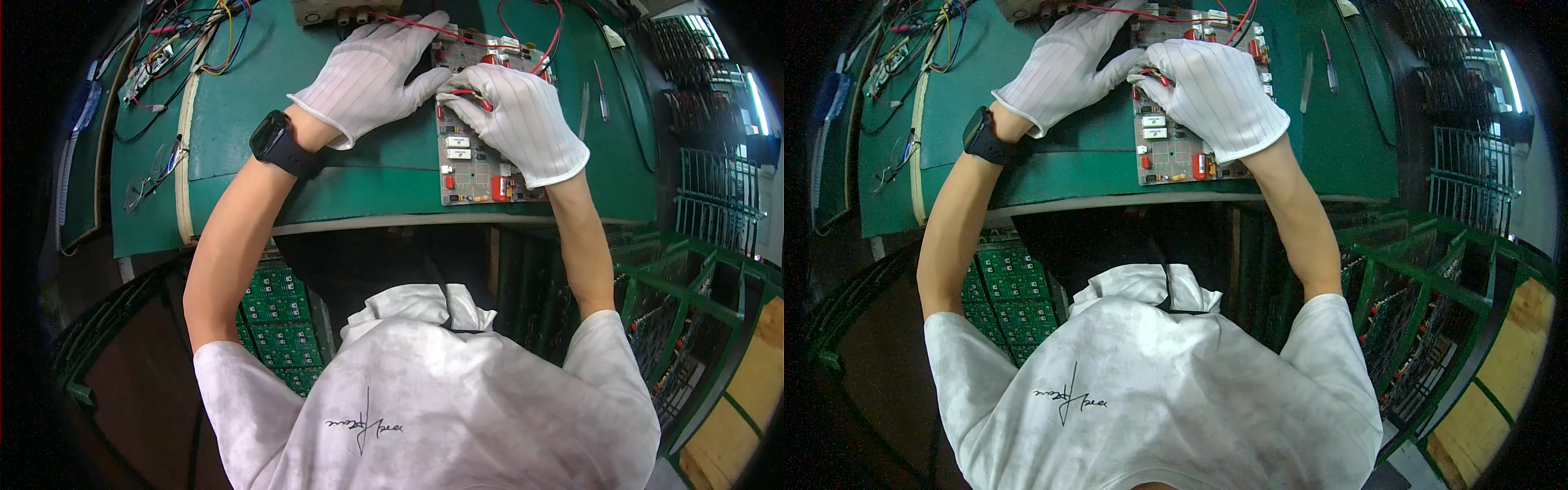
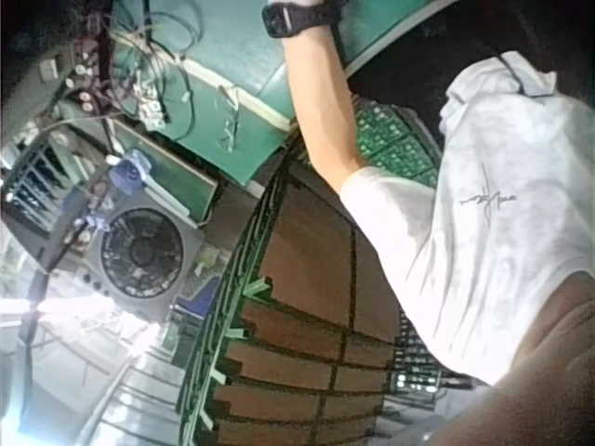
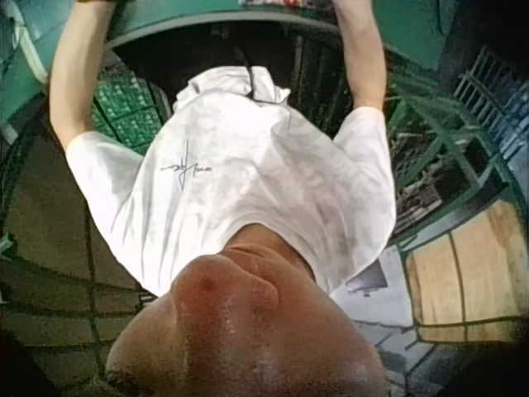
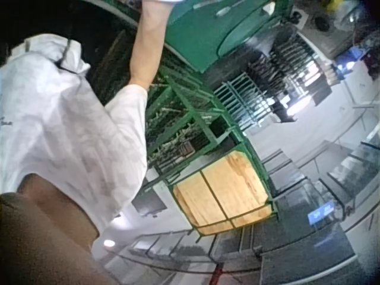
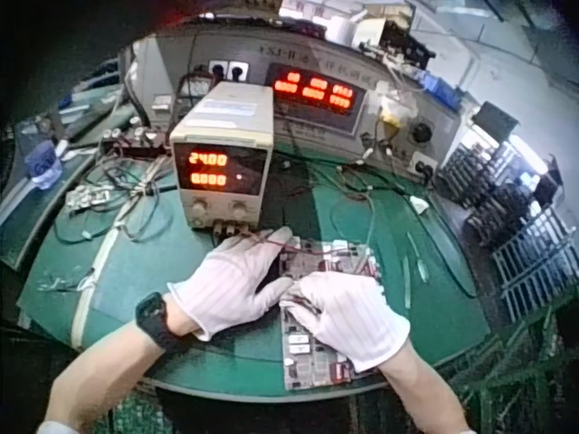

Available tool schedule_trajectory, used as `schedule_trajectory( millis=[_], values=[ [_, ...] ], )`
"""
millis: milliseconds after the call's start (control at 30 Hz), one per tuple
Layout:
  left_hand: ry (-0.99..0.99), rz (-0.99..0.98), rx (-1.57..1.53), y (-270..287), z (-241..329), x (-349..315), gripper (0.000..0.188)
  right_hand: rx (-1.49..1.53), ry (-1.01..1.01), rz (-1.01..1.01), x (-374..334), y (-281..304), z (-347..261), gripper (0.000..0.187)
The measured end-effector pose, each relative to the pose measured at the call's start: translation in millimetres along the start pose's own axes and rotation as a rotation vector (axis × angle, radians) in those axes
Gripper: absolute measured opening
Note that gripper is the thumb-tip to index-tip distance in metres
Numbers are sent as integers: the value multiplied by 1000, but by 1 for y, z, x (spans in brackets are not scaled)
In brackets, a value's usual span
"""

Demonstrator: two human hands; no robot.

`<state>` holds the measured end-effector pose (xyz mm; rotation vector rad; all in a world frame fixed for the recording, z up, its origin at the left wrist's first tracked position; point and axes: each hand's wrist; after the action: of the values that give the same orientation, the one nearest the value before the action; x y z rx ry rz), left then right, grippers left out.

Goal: Testing or inspecting an electronic PCB using a power supply and probes.

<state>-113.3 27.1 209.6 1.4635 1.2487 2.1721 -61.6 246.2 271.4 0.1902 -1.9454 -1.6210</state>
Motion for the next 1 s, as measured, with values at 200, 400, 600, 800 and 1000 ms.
schedule_trajectory(
  millis=[200,400,600,800,1000],
  values=[
    [37,-78,-83,4,2,7,65,113,-61,40,-19,11,5,32],
    [26,-125,-88,14,5,12,66,-43,-885,83,-82,62,63,37],
    [-6,-110,-89,9,7,14,67,-320,-904,-159,-97,41,107,61],
    [66,-221,-126,17,6,13,68,-350,-755,-283,-93,44,144,52],
    [25,-174,-126,17,5,12,67,-527,-753,-354,-85,42,147,47]
  ],
)
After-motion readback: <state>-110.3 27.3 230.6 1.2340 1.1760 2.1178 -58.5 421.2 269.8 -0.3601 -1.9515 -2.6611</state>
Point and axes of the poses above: each hand's wrist, its own x-axis towards the middle knuckle, its own y-axis out of the back of the hand, z = x × y, and after that the axes turned 11 degrees about -y, right-handed
